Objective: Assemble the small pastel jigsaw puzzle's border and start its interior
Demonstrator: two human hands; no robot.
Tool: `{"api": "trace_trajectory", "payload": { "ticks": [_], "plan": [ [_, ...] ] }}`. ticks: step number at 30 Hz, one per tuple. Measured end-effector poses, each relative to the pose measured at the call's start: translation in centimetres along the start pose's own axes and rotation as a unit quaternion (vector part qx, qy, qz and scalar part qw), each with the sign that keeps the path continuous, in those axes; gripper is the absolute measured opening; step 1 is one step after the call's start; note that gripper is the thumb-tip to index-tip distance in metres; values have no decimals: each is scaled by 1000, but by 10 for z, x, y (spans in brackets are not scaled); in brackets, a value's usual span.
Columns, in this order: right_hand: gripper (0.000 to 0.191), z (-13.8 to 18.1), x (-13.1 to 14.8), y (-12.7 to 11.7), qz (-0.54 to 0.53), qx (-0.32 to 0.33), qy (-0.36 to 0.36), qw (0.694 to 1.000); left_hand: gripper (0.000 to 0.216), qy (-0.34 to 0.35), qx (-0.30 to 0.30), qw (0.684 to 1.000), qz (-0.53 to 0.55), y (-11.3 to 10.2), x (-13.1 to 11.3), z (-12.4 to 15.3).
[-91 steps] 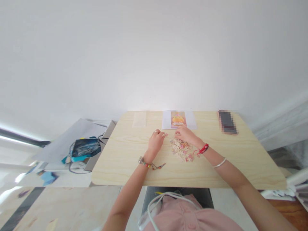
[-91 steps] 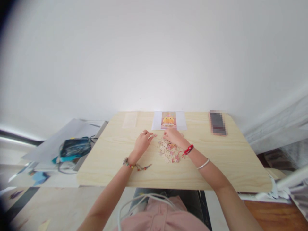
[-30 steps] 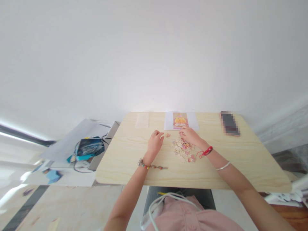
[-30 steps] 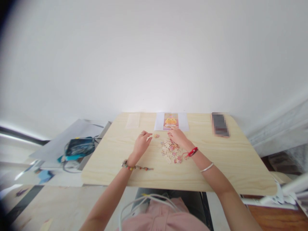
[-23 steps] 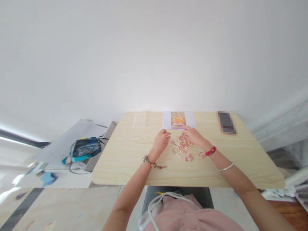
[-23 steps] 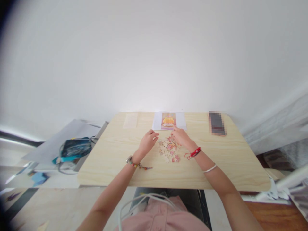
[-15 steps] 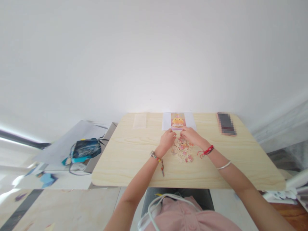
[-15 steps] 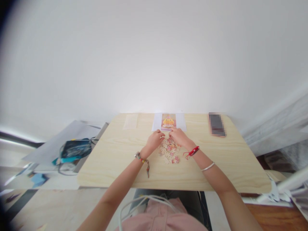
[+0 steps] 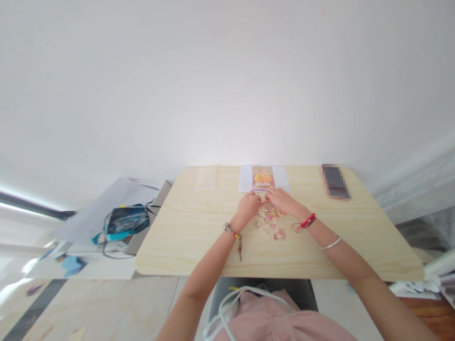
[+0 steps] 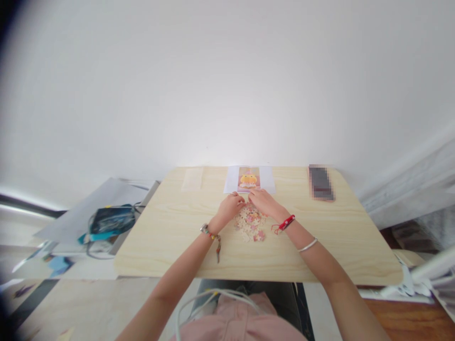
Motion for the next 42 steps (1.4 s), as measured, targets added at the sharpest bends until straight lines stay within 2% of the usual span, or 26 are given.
{"api": "trace_trajectory", "payload": {
  "ticks": [9, 14, 18, 24, 30, 35, 42],
  "plan": [
    [21, 10, -7, -7, 37, -3, 37, 999, 15, 26, -20, 999, 23, -6, -12, -2],
    [16, 30, -18, -10, 50, -23, 70, 996, 17, 61, -21, 998, -3, -8, -31, -14],
    [14, 52, -29, -8, 31, -44, 92, 994, 18, 98, 0, 995, -28, -5, -53, -25],
    [19, 68, -34, 3, 26, -59, 97, 993, 22, 84, 45, 994, -59, 7, -67, -28],
    [18, 74, -34, 10, 33, -57, 102, 993, 20, 82, 33, 994, -62, 8, -58, -16],
    [18, 72, -34, 11, 32, -41, 103, 993, 21, 42, 19, 998, -50, -1, -38, 0],
    [22, 75, -29, 0, 60, -44, 152, 986, 20, 12, 13, 1000, -19, -11, -21, 24]
  ]
}}
Point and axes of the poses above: each hand's wrist, its own z-axis away from the middle knuckle, its own y-axis out of the palm, x = y × z, the point moved 4 cm from there along -z, towards the middle knuckle, and after that the axes turned 15 degrees about x, right-handed, at the moved point
